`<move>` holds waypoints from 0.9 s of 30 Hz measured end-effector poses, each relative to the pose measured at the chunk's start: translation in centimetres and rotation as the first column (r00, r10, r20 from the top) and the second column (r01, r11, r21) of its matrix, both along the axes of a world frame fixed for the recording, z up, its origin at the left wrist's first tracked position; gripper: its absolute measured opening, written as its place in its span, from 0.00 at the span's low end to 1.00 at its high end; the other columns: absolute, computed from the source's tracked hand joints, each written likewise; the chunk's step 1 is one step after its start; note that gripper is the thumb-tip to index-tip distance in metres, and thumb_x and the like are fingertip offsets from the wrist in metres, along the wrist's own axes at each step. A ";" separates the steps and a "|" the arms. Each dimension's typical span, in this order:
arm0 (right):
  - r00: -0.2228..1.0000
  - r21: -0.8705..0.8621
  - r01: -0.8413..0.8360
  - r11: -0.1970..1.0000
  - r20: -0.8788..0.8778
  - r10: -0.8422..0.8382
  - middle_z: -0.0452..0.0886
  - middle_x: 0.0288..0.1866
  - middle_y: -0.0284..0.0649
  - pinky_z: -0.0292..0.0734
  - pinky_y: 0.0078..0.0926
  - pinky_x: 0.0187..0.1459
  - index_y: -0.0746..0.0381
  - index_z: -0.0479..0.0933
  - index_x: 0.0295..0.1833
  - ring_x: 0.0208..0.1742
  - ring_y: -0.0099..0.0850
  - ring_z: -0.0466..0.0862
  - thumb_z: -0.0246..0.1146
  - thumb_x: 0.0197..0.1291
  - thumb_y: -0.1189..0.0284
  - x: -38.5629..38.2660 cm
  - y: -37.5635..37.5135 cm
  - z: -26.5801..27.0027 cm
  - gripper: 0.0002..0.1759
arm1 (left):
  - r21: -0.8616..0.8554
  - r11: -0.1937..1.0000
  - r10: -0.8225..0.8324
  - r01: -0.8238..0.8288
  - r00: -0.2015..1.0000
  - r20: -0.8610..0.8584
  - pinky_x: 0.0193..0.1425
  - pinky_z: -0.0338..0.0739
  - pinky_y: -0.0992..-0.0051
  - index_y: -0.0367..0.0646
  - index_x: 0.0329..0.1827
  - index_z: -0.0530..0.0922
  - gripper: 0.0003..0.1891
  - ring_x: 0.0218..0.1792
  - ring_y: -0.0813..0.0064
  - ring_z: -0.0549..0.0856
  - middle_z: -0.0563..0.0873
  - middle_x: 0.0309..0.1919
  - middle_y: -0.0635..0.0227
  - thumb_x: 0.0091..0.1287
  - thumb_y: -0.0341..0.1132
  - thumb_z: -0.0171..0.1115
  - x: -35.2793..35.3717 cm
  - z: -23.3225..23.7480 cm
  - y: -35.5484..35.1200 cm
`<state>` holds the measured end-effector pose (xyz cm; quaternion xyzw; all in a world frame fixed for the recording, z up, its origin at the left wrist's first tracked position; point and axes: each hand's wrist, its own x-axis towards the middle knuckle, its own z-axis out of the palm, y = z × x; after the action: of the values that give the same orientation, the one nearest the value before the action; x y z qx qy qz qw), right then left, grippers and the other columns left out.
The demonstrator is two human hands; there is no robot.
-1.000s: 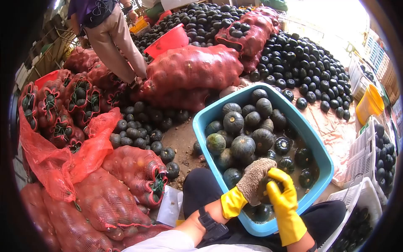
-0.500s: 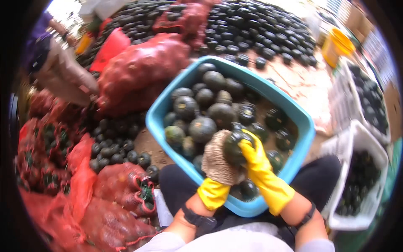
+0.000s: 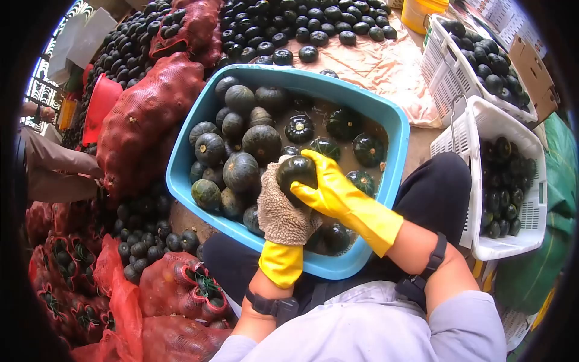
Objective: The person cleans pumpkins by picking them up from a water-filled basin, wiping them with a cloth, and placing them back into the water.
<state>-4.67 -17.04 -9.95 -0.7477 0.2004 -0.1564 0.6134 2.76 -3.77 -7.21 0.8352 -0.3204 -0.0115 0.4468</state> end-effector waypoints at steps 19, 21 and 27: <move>0.986 0.375 -0.151 0.915 0.126 0.112 0.78 0.75 0.49 0.72 0.40 0.78 0.62 0.68 0.82 0.75 0.37 0.78 0.80 0.68 0.62 -0.1 1.7 2.7 0.43 | -0.066 0.969 -0.238 0.237 0.971 -0.005 0.63 0.82 0.66 0.45 0.56 0.77 0.30 0.52 0.54 0.88 0.87 0.50 0.57 0.51 0.33 0.83 2.3 1.2 1.1; 0.991 0.147 -0.002 0.989 0.136 -0.018 0.81 0.71 0.48 0.73 0.40 0.77 0.64 0.70 0.80 0.74 0.35 0.78 0.73 0.75 0.56 1.8 1.5 1.1 0.37 | -0.141 0.989 -0.060 0.053 0.997 -0.045 0.62 0.85 0.60 0.45 0.64 0.77 0.33 0.53 0.50 0.90 0.88 0.55 0.56 0.55 0.34 0.83 1.0 -0.3 -0.1; 0.936 -0.522 0.329 0.787 0.290 -0.200 0.76 0.76 0.56 0.66 0.49 0.82 0.61 0.70 0.83 0.79 0.56 0.74 0.74 0.70 0.59 1.4 2.2 -1.4 0.40 | -0.008 0.999 0.051 -0.051 0.999 0.017 0.62 0.87 0.57 0.50 0.75 0.77 0.38 0.60 0.48 0.91 0.87 0.65 0.57 0.60 0.35 0.82 0.4 -0.1 -1.6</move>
<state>-3.25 -14.82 -11.31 -0.8371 0.1798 -0.3746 0.3558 3.11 -5.41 -7.34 0.8416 -0.3026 0.0081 0.4473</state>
